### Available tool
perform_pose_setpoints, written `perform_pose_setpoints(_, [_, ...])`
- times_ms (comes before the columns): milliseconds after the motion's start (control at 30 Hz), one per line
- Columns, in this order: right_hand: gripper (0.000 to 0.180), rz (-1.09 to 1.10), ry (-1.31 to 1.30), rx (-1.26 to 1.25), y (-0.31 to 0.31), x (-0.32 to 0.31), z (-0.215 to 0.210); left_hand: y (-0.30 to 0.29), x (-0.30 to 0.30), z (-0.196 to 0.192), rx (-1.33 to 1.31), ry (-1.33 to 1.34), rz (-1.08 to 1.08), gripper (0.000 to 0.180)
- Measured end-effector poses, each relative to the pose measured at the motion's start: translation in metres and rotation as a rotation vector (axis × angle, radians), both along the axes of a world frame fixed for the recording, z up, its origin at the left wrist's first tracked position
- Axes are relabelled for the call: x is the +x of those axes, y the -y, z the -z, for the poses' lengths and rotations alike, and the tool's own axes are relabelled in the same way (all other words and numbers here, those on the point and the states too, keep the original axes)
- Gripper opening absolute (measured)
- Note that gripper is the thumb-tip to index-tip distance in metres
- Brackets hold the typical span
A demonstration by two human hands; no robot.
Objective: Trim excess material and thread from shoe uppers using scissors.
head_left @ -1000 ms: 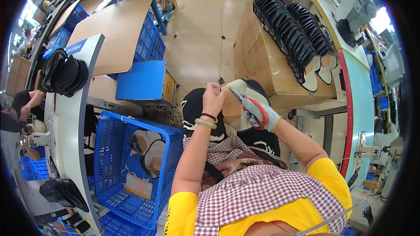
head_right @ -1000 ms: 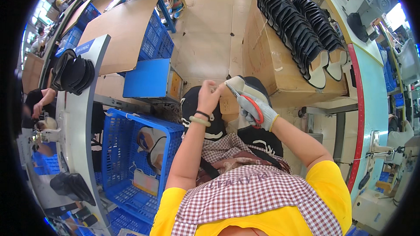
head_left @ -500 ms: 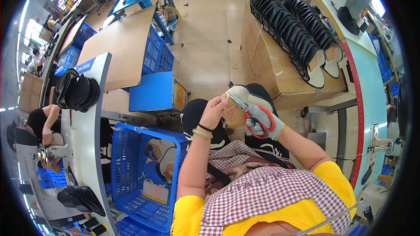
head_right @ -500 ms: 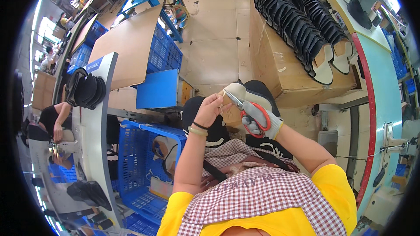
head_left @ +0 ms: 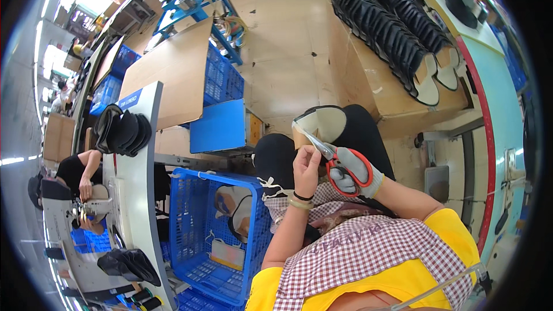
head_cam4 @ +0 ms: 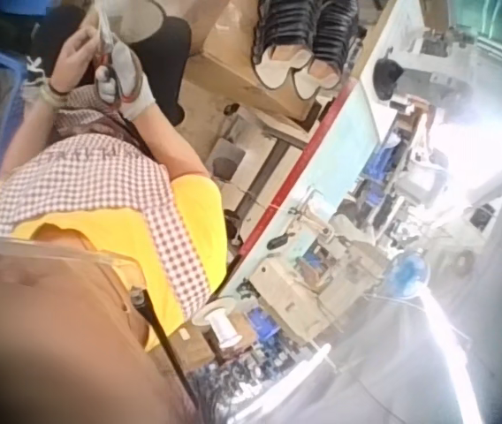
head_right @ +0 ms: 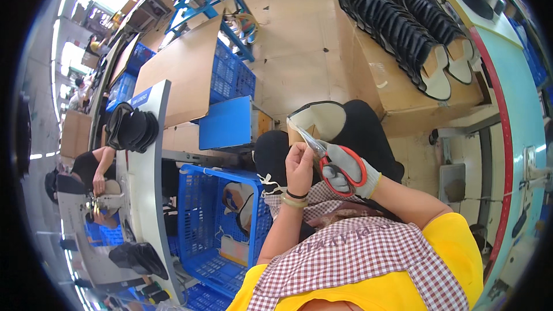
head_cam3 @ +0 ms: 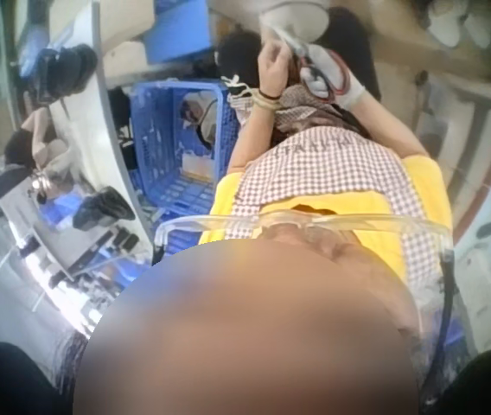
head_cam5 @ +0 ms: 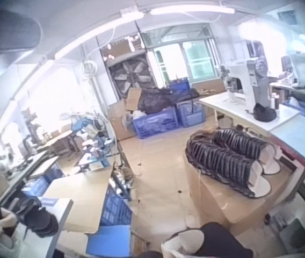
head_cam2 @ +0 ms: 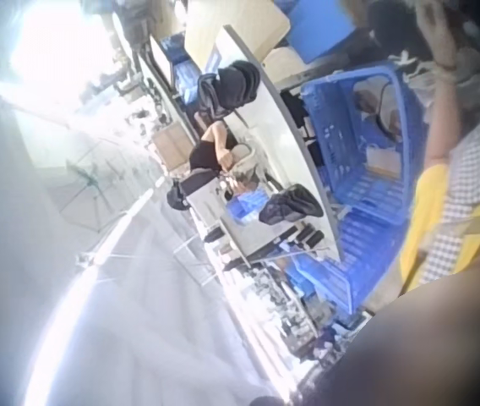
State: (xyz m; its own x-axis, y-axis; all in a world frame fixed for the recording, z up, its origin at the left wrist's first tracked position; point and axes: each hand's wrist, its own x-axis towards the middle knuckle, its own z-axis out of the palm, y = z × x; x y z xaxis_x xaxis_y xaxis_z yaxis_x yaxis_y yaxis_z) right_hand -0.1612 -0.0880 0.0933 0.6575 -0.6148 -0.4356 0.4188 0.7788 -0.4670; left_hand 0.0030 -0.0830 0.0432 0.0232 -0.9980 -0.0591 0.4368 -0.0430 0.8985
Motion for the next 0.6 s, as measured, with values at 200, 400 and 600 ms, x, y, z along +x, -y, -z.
perform_pose_setpoints(200, [0.059,0.023,-0.001,-0.056,-0.028,-0.028,-0.008,-0.016,-0.015,0.015,0.030,-0.171,0.201,0.007])
perform_pose_setpoints(400, [0.061,0.021,-0.023,-0.048,-0.040,-0.039,-0.011,-0.026,-0.020,0.017,0.011,-0.290,0.336,0.010])
perform_pose_setpoints(600, [0.059,0.065,-0.031,-0.167,-0.033,-0.036,-0.005,-0.035,-0.020,0.017,-0.026,-0.130,0.488,0.011])
